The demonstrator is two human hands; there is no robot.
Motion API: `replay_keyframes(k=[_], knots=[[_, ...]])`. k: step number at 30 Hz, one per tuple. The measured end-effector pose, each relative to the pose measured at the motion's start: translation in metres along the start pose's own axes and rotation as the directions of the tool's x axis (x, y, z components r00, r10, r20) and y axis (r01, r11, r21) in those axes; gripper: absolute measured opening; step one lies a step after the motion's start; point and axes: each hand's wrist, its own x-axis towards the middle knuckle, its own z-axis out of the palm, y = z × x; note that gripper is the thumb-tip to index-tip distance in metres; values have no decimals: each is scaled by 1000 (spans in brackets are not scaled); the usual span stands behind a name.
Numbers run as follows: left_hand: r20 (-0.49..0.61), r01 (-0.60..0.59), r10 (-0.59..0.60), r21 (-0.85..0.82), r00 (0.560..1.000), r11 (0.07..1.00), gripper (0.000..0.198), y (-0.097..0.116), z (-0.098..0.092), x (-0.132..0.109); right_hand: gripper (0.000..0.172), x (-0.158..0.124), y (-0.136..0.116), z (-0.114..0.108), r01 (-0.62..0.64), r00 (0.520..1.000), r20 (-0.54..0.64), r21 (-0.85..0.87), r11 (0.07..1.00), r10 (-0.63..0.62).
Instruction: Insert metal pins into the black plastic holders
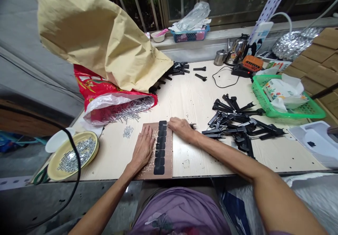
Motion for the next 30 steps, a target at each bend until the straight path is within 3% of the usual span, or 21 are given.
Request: replay_keyframes(k=[3, 5, 11, 16, 22, 24, 27, 30], knots=[[1, -4, 4, 1, 1000, 1000, 53, 0, 0, -1, 27, -8, -4, 4, 159, 984, 74, 36, 987, -161], [-2, -6, 6, -5, 1000, 1000, 53, 1, 0, 0, 27, -11, -6, 7, 187, 979, 73, 44, 981, -190], [2, 10, -10, -17, 1000, 1000, 52, 2, -1, 1, 27, 2, 0, 1, -47, 999, 3, 10, 999, 47], [-17, 15, -16, -29, 1000, 999, 51, 1, 2, 0, 28, -10, -9, 4, 120, 985, 122, 50, 992, -125], [-16, 15, -16, -41, 1000, 999, 50, 2, 0, 0, 27, -4, 3, 4, -112, 992, 57, 6, 994, 112], [-22, 16, -17, -49, 1000, 999, 50, 3, -1, 0, 28, -4, -2, 2, -71, 994, 83, -18, 997, 72], [-33, 16, -18, -61, 999, 998, 50, 2, 0, 0, 27, -14, -16, 4, 126, 980, 157, -5, 992, -124], [-36, 14, -17, -89, 999, 996, 48, 3, -2, 0, 26, -23, -27, 8, 119, 985, 128, -8, 993, -117]])
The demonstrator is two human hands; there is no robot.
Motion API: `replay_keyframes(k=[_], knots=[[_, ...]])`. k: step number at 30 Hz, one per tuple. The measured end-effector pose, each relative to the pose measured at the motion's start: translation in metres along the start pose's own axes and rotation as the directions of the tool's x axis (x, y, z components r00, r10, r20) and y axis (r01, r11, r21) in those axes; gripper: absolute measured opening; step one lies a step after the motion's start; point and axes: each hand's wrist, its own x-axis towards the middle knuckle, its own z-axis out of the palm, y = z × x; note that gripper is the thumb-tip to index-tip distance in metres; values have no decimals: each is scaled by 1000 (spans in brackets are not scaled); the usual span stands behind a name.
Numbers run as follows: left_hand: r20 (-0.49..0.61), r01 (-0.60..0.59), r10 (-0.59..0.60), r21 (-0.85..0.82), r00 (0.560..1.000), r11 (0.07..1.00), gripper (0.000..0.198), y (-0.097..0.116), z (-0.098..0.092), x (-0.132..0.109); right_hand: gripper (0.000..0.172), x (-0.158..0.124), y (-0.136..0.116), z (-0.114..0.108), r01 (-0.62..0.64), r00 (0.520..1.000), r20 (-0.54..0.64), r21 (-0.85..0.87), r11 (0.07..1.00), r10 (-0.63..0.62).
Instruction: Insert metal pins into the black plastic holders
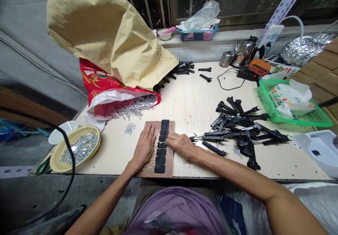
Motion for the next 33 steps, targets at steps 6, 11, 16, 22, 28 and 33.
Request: replay_keyframes(k=[6, 11, 16, 22, 28, 33], knots=[[-124, -73, 49, -204, 991, 976, 33, 12, -19, -3, 23, 1, 0, -2, -177, 983, -23, 109, 978, 181], [-110, -88, 54, -333, 993, 939, 23, 23, -23, -2, 21, 4, -2, -10, -236, 968, -36, 194, 952, 247], [-43, 11, -36, -486, 998, 874, 23, 17, -24, 6, 25, -2, -6, -18, -318, 946, 3, 222, 922, 325], [-38, 52, -79, -472, 996, 880, 22, 13, -22, 17, 25, -9, 4, -24, -328, 945, 16, 41, 944, 328], [-86, 90, -142, -442, 986, 892, 31, 12, -16, 20, 31, 3, 25, -14, -355, 926, 27, -274, 894, 376], [-84, 152, -223, -503, 971, 851, 29, 13, -22, 17, 34, 7, 34, -4, -377, 895, 97, -363, 852, 436]])
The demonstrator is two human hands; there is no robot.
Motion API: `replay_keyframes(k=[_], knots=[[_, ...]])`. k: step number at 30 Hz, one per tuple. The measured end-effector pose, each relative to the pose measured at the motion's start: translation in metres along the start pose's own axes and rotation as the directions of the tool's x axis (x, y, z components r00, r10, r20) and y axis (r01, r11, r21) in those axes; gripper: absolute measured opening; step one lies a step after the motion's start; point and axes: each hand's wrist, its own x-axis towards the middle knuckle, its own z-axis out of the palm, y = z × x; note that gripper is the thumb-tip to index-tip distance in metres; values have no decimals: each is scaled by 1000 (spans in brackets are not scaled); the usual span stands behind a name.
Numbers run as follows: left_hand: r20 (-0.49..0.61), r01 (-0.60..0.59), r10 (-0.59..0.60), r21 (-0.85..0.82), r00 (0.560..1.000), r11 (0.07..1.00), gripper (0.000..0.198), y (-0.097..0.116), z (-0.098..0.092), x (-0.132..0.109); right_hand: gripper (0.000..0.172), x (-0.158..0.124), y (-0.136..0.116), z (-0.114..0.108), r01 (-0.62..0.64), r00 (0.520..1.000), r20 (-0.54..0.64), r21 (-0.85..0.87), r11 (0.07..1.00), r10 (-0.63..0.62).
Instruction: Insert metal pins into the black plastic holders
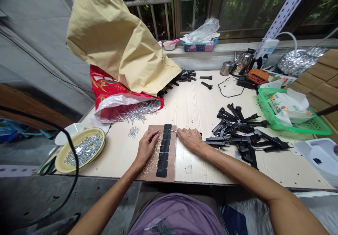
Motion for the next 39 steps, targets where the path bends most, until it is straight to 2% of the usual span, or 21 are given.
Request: replay_keyframes(k=[9, 13, 14, 17, 18, 19, 22, 25, 26, 29, 32, 33, 36, 37, 39], knots=[[-9, 22, -22, -9, 1000, 1000, 30, -4, 1, 2, 24, 20, 15, -9, 151, 987, 73, -54, 987, -146], [-8, 29, -30, -14, 1000, 999, 30, -5, 1, 2, 32, 16, 14, -10, 199, 977, 87, -50, 979, -194], [-6, 33, -33, -17, 999, 999, 30, -5, 1, 2, 35, 12, 11, -10, 244, 967, 88, -30, 969, -241], [-5, 49, -49, -30, 999, 998, 30, -4, 1, 1, 40, 1, 6, -11, 439, 895, 60, 55, 897, -442], [-7, 54, -55, -32, 998, 998, 31, -3, 1, 1, 42, 1, 5, -12, 443, 894, 47, 70, 894, -446], [-11, 59, -59, -33, 998, 998, 31, -3, 1, 1, 43, 2, 5, -13, 401, 914, 42, 78, 913, -404], [-23, 70, -71, -31, 997, 997, 32, -3, 0, 0, 47, 8, 7, -14, 206, 974, 75, 84, 975, -213], [-38, 93, -95, -34, 995, 995, 33, -3, 0, 0, 43, 11, 8, -11, 342, 934, 70, 112, 933, -351], [-43, 103, -105, -33, 994, 994, 33, -3, 0, 1, 43, 11, 8, -10, 349, 929, 81, 123, 929, -360], [-42, 131, -132, -29, 990, 991, 35, -2, 0, 1, 48, 10, 9, -10, 203, 963, 156, 122, 972, -220], [-23, 155, -156, -39, 988, 987, 35, -1, 0, 1, 46, 9, 10, -13, 334, 929, 129, 112, 936, -347], [-22, 159, -160, -41, 987, 986, 35, 0, 0, 1, 47, 8, 11, -14, 338, 927, 134, 111, 935, -351], [-28, 147, -148, -34, 989, 989, 35, 0, 0, 1, 53, 4, 13, -17, 189, 959, 200, 90, 978, -203], [-28, 140, -141, -33, 990, 990, 35, 0, 0, 1, 52, 2, 12, -17, 199, 953, 214, 88, 976, -214], [-29, 139, -140, -33, 990, 990, 35, 0, 0, 2, 50, -1, 9, -17, 346, 918, 163, 115, 931, -361]])
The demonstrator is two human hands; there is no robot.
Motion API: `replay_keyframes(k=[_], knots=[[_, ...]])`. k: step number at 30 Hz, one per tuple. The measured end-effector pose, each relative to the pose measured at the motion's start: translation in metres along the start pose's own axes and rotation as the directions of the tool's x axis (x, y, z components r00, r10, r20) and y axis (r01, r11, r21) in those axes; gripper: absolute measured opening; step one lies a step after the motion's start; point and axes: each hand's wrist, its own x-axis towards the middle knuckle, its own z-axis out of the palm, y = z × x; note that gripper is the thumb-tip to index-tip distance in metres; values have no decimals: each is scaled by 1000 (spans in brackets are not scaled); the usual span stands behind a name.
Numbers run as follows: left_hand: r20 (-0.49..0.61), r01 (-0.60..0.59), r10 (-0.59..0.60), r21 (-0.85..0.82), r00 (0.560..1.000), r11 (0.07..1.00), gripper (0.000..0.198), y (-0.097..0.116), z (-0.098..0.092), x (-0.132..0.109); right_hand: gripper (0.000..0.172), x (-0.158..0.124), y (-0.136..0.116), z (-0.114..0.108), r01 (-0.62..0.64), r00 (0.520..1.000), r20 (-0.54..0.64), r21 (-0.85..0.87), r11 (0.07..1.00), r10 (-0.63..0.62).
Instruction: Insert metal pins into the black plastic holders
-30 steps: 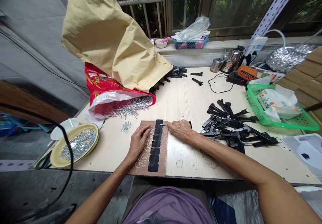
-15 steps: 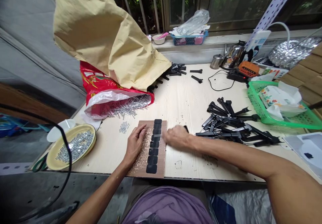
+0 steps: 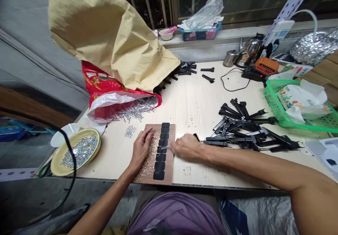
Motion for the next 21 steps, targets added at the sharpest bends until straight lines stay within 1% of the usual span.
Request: replay_keyframes(k=[1, 2, 3, 5, 6, 7, 8, 10, 11, 12, 17, 21], knots=[[0, 6, -6, 3, 1000, 1000, 35, 0, 0, 0, 49, 0, -1, 0, 55, 998, -15, 2, 999, -55], [0, 15, -15, 8, 1000, 1000, 35, 0, 0, 0, 49, 2, -1, 0, 44, 999, -26, 7, 999, -44], [0, 20, -20, 13, 1000, 1000, 35, -1, 0, 0, 50, 4, 0, 0, 1, 999, -38, 5, 1000, -1], [2, 16, -16, 14, 1000, 1000, 35, -1, 0, 1, 51, 8, 4, -2, -138, 989, -53, -8, 990, 138], [2, 9, -9, 11, 1000, 1000, 35, -1, 1, 1, 51, 9, 5, -3, -177, 983, -52, -15, 984, 176], [2, 2, -2, 7, 1000, 1000, 34, -1, 1, 1, 51, 9, 5, -3, -175, 984, -47, -21, 984, 174], [1, -2, 2, 4, 1000, 1000, 34, -1, 1, 1, 50, 8, 3, -3, -140, 990, -38, -24, 990, 139], [-1, -2, 2, 4, 1000, 1000, 34, -2, 1, 1, 47, 4, -3, 0, -25, 999, -26, -30, 999, 24], [-2, -1, 1, 6, 1000, 1000, 34, -3, 2, 1, 44, 2, -7, 1, 11, 999, -33, -38, 999, -12], [-4, -1, 1, 8, 1000, 1000, 34, -3, 2, 1, 43, 0, -10, 3, 18, 999, -40, -45, 999, -20], [-3, -23, 23, -5, 1000, 1000, 33, -5, 2, 1, 41, 1, -15, 8, -85, 996, -23, -20, 996, 84], [-30, -48, 47, -37, 998, 998, 32, -2, 0, -3, 43, 3, -13, 5, -149, 989, 11, -4, 989, 149]])
